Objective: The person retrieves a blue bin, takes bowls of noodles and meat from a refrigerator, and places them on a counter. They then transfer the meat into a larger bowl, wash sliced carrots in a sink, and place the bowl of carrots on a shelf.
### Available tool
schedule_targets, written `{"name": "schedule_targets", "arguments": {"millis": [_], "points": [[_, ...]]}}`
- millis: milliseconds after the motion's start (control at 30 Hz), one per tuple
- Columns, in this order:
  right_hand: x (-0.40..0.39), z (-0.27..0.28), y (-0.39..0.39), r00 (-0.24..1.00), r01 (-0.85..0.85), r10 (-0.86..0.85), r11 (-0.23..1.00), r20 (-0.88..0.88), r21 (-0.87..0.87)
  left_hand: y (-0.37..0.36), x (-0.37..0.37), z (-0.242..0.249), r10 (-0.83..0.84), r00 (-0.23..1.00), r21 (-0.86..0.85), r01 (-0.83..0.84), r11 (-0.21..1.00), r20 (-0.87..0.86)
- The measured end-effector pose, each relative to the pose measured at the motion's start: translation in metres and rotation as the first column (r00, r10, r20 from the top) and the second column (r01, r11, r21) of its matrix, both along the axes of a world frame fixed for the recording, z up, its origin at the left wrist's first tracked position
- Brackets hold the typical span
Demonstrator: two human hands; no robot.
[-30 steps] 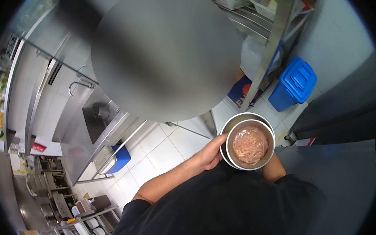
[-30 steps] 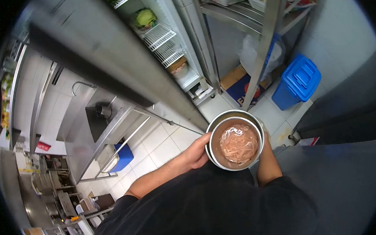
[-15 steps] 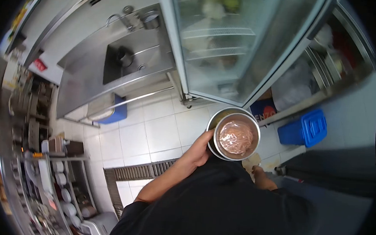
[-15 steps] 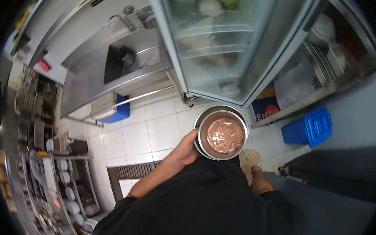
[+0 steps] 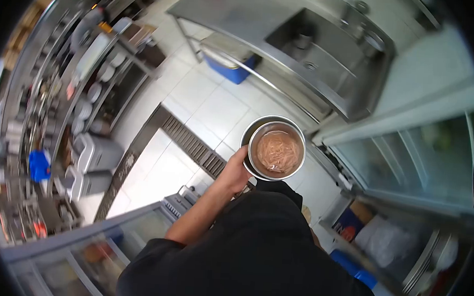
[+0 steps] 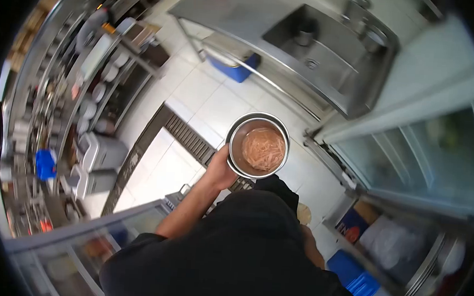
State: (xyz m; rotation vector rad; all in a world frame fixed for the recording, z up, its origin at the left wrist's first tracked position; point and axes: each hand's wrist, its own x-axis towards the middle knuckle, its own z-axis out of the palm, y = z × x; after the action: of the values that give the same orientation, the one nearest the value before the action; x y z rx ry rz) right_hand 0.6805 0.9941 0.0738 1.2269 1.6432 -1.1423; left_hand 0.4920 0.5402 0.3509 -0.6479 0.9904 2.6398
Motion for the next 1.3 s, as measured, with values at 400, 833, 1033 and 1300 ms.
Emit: {"name": "schedule_targets", "arguments": {"millis": [400, 833, 1033, 1300], "points": [[-0.315, -0.049, -0.129, 0.859, -0.509, 0.511, 0.842, -0.037, -0.180, -0.164, -0.011, 0.045, 0.679, 0.733, -0.144, -0.676, 0.722, -0.035], [-0.504, 0.038, -0.447, 0.571, -0.812, 0.821, 0.567, -0.013, 0.140, -0.328, 0.081, 0.018, 0.977, 0.210, -0.056, -0.976, 0.211, 0.028], [-0.522, 0.056, -0.617, 0.321, -0.934, 0.946, 0.325, -0.051, 0.147, -0.429, 0.134, -0.012, 0.999, 0.024, -0.020, -1.000, 0.024, -0.038], [-0.533, 0.032, -0.803, -0.309, -0.946, 0.938, -0.286, -0.159, 0.153, -0.529, 0.193, -0.006, 0.977, -0.207, -0.036, -0.977, -0.209, -0.060]]}}
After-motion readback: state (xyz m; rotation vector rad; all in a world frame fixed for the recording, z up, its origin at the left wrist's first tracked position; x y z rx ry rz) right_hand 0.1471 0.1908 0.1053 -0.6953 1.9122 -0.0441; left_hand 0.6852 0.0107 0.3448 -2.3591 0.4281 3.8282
